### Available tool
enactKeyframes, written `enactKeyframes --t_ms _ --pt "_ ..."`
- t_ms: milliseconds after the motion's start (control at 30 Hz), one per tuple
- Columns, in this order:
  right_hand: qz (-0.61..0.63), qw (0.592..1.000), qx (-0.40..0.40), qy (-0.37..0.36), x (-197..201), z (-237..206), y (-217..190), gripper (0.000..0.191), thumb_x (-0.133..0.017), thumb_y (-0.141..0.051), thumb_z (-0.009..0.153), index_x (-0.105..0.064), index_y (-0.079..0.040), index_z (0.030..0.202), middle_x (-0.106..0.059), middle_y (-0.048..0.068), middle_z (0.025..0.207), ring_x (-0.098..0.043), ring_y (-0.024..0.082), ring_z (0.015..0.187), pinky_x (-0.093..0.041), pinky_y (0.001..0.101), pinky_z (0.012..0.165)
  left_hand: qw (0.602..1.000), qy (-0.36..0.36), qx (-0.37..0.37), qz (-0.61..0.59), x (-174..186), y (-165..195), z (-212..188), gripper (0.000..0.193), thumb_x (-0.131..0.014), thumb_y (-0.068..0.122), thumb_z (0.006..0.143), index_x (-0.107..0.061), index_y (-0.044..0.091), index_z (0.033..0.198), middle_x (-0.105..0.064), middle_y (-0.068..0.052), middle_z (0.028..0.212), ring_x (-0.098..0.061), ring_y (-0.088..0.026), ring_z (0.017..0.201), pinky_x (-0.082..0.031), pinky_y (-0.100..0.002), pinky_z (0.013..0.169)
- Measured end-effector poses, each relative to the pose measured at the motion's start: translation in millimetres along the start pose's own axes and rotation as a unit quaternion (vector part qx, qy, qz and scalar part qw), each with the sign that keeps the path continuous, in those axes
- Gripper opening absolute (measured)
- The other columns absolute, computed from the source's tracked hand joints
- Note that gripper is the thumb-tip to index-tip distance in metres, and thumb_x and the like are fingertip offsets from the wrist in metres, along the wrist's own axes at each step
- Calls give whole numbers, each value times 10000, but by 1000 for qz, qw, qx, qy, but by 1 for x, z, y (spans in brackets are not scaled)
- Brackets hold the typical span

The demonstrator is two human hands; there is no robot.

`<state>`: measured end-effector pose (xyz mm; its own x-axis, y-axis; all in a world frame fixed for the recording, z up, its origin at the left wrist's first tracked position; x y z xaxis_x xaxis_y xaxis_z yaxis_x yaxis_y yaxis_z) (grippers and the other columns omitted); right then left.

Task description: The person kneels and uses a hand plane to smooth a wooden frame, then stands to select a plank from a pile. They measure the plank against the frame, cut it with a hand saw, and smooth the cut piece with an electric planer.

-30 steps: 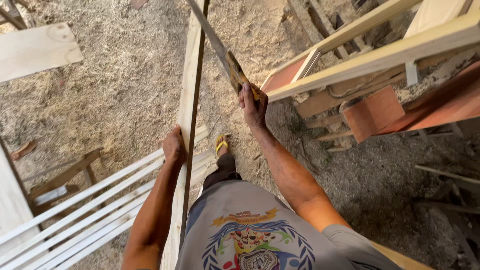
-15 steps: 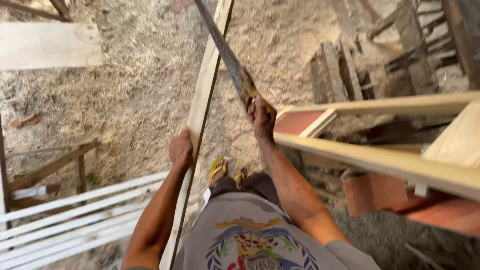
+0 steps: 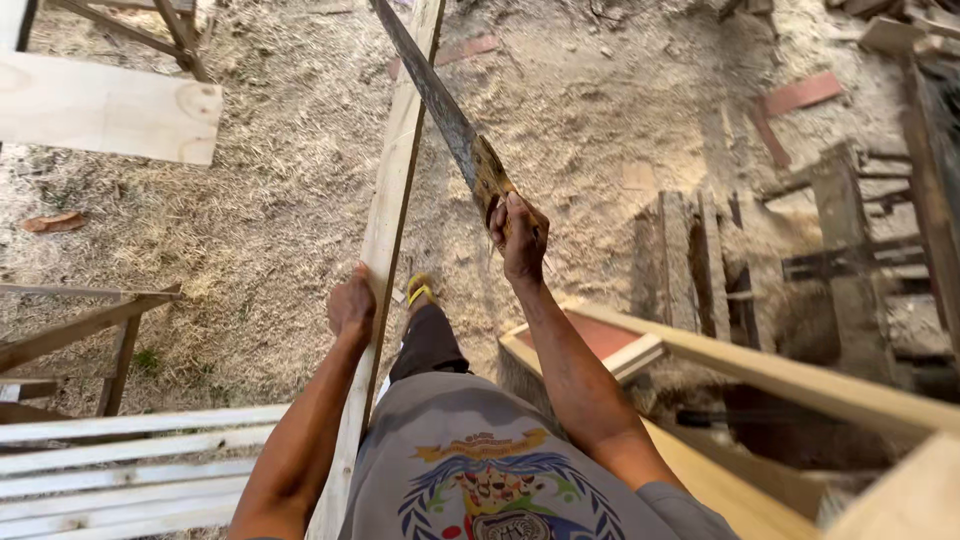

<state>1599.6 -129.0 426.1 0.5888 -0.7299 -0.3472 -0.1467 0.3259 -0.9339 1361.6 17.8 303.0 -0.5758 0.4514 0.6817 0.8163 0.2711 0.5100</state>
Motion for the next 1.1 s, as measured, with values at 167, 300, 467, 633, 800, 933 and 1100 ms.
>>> enactKeyframes --t_ms 167,300,467,633,800,933,1100 --pt "-11 997 45 -58 -8 113 37 444 -518 -326 1097 -505 -72 733 -529 50 667 -457 121 545 -407 309 523 999 3 10 -48 -39 58 89 846 -421 704 979 -760 -70 929 -724 -294 947 -686 -465 929 -492 -572 823" --pt "-4 997 10 -71 -33 210 40 438 -512 -329 1105 -523 -70 753 -550 64 654 -496 140 559 -413 322 546 996 74 -48 -10 -42 152 173 847 -419 717 1020 -747 -58 917 -689 -314 924 -662 -479 829 -453 -537 737" --pt "-35 996 20 -82 -53 330 34 404 -483 -341 1077 -562 -80 779 -623 72 672 -616 150 584 -540 335 587 999 -8 33 -24 -35 263 222 824 -327 637 1021 -770 -56 987 -750 -278 1038 -711 -456 965 -518 -607 820" --pt "15 991 11 -133 -30 449 54 408 -503 -337 1108 -561 -71 806 -567 47 649 -513 113 528 -419 288 505 999 42 22 -7 -58 379 268 812 -402 699 977 -751 -29 1058 -682 -293 1097 -637 -473 1026 -483 -566 859" --pt "-38 981 5 -193 7 593 89 410 -521 -329 1120 -592 -63 816 -541 5 638 -464 80 524 -378 266 484 995 -11 72 -64 -120 487 327 803 -431 671 942 -751 -46 1110 -740 -288 1109 -704 -445 1058 -505 -557 921" --pt "-34 972 -30 -232 31 723 95 348 -553 -318 1074 -615 -41 872 -538 -6 648 -448 65 525 -359 264 470 997 5 70 -39 -173 582 369 857 -419 722 952 -735 -52 1136 -693 -305 1163 -666 -455 1106 -497 -556 915" --pt "-79 960 -39 -266 38 851 92 337 -559 -330 1033 -635 -37 885 -548 -17 632 -471 54 495 -396 267 419 996 -9 88 -32 -211 681 415 855 -375 708 1010 -753 -54 1101 -732 -311 1145 -702 -472 1088 -506 -569 940"
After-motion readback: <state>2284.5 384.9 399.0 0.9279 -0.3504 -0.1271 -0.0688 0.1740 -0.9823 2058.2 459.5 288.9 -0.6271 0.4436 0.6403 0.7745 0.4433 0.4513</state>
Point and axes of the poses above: each hand's wrist, its own z-axis towards the middle knuckle, its own x-axis out of the back of the hand, y = z × x, the point moved 1 cm from there along z, towards the middle knuckle
